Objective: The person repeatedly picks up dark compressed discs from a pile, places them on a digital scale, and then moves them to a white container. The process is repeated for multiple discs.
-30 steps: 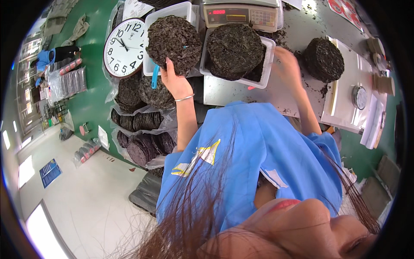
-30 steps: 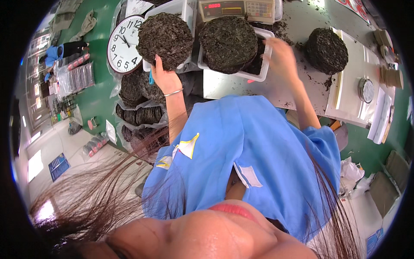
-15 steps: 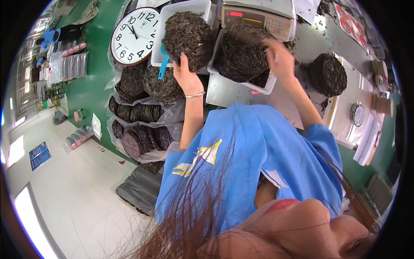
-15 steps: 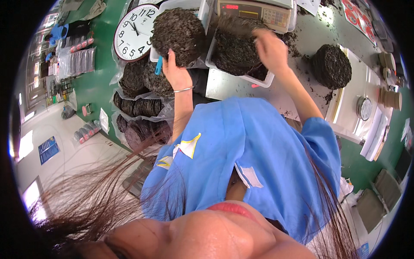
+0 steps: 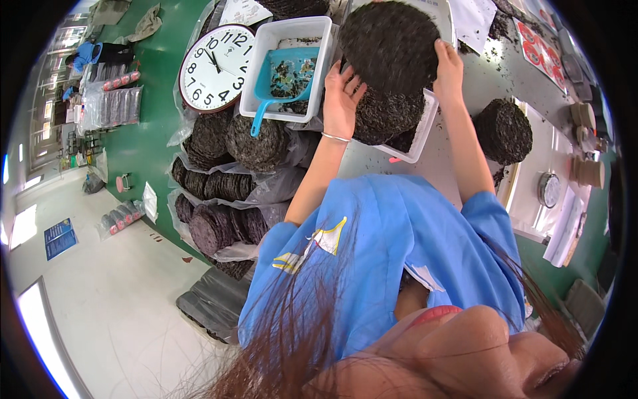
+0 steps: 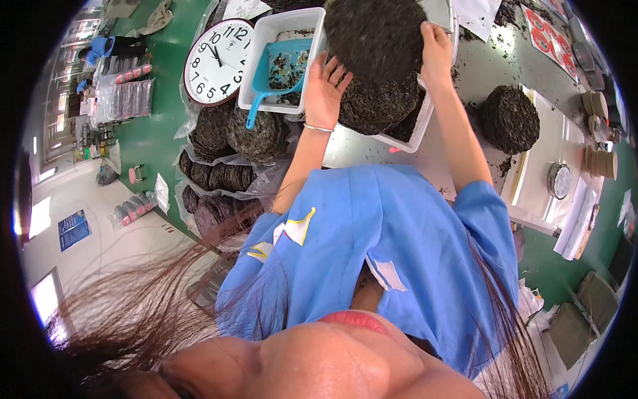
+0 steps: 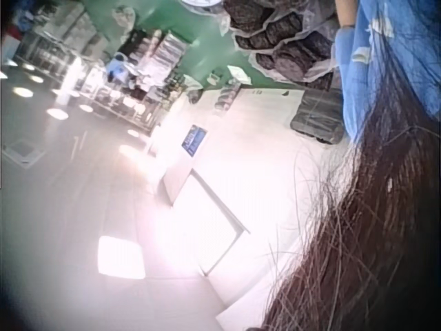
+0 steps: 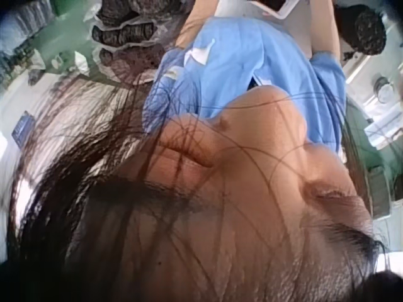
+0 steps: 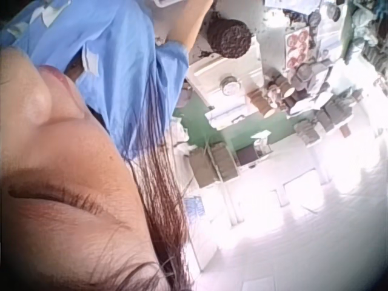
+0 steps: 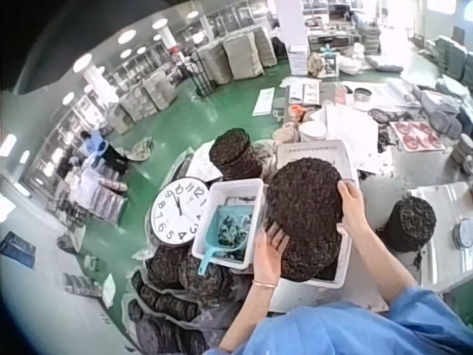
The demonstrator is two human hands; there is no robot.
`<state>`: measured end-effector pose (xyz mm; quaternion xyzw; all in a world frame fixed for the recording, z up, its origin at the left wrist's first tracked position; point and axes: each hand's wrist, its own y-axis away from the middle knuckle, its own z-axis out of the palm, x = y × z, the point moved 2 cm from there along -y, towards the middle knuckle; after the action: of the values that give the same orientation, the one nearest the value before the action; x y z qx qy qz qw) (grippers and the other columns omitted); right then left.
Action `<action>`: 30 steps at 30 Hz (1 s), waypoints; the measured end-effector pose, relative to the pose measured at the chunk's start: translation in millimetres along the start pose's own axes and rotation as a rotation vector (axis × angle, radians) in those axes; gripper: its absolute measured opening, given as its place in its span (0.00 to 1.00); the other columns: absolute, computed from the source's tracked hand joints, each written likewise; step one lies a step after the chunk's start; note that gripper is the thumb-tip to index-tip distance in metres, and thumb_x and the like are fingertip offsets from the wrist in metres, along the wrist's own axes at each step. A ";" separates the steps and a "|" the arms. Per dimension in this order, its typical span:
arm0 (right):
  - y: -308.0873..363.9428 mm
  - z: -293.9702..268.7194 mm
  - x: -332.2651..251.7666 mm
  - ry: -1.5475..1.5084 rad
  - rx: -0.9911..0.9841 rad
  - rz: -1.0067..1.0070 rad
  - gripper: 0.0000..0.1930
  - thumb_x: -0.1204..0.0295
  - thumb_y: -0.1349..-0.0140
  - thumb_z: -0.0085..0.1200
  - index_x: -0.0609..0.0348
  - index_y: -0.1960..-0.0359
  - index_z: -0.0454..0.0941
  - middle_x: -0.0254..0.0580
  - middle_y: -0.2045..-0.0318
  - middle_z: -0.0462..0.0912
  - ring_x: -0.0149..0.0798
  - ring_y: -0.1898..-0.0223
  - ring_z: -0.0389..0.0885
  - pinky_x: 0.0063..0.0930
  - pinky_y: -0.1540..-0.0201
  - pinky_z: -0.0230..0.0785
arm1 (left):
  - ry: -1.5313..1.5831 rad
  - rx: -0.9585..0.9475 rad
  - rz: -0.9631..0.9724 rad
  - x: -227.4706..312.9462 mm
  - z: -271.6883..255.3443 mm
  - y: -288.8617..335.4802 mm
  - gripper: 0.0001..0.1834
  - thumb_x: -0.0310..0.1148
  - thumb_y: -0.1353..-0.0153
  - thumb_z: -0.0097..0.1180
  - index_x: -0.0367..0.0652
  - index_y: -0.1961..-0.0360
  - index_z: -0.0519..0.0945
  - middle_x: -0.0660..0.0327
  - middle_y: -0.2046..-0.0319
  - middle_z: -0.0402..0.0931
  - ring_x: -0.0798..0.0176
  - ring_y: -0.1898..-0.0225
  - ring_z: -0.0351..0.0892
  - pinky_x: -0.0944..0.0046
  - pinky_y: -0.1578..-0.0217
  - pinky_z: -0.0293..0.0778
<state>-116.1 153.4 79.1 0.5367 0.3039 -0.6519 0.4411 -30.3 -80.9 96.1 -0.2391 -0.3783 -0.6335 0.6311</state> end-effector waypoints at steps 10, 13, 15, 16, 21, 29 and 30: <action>-122.9 -75.9 83.6 0.859 0.279 -0.355 0.23 0.60 0.34 0.57 0.66 0.46 0.77 0.56 0.45 0.77 0.54 0.40 0.72 0.47 0.35 0.63 | -1.640 -0.567 0.558 -86.7 -27.8 24.6 0.43 0.43 0.58 0.78 0.46 0.39 0.74 0.47 0.34 0.63 0.42 0.29 0.58 0.42 0.29 0.54; -39.5 -89.8 99.5 0.921 -0.098 -0.402 0.21 0.63 0.35 0.57 0.63 0.45 0.77 0.54 0.43 0.76 0.56 0.39 0.71 0.47 0.34 0.61 | -1.599 -0.593 0.556 -82.0 -32.3 20.7 0.36 0.43 0.51 0.74 0.48 0.40 0.77 0.49 0.35 0.64 0.43 0.30 0.60 0.41 0.29 0.56; 17.2 -99.9 110.2 0.912 -0.224 -0.241 0.20 0.63 0.34 0.57 0.63 0.45 0.77 0.52 0.43 0.76 0.57 0.39 0.70 0.46 0.33 0.60 | -1.562 -0.616 0.547 -80.7 -35.1 17.1 0.32 0.43 0.47 0.71 0.48 0.40 0.78 0.50 0.35 0.65 0.43 0.30 0.61 0.42 0.29 0.56; 43.4 -99.3 115.7 0.944 -0.222 -0.299 0.21 0.63 0.33 0.56 0.64 0.44 0.77 0.53 0.42 0.76 0.56 0.38 0.69 0.45 0.33 0.59 | -1.551 -0.631 0.538 -81.2 -37.1 14.1 0.31 0.43 0.45 0.70 0.48 0.40 0.78 0.50 0.35 0.65 0.43 0.30 0.61 0.42 0.29 0.56; 109.8 -72.7 99.7 0.900 -0.187 -0.226 0.27 0.64 0.31 0.56 0.65 0.34 0.69 0.52 0.36 0.70 0.55 0.31 0.61 0.45 0.29 0.54 | -1.640 -0.703 0.578 -82.0 -37.9 13.2 0.28 0.43 0.40 0.66 0.49 0.40 0.77 0.50 0.34 0.66 0.42 0.29 0.60 0.41 0.30 0.55; 117.2 -45.2 58.3 0.564 -0.258 -0.205 0.27 0.64 0.29 0.55 0.63 0.33 0.68 0.52 0.42 0.75 0.47 0.40 0.74 0.38 0.37 0.66 | -1.559 -0.681 0.482 -72.1 -24.3 23.4 0.33 0.32 0.43 0.61 0.39 0.36 0.68 0.41 0.33 0.64 0.36 0.29 0.58 0.38 0.30 0.54; 116.6 -45.3 59.7 0.545 -0.256 -0.201 0.26 0.65 0.29 0.54 0.62 0.32 0.68 0.52 0.43 0.76 0.46 0.40 0.74 0.37 0.37 0.65 | -1.545 -0.653 0.478 -70.5 -22.9 24.6 0.32 0.32 0.42 0.59 0.38 0.36 0.68 0.41 0.34 0.64 0.36 0.29 0.59 0.38 0.30 0.54</action>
<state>6.5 128.2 19.5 0.5990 0.5420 -0.4810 0.3407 4.1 -53.2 31.8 -0.8439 -0.4395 -0.2214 0.2138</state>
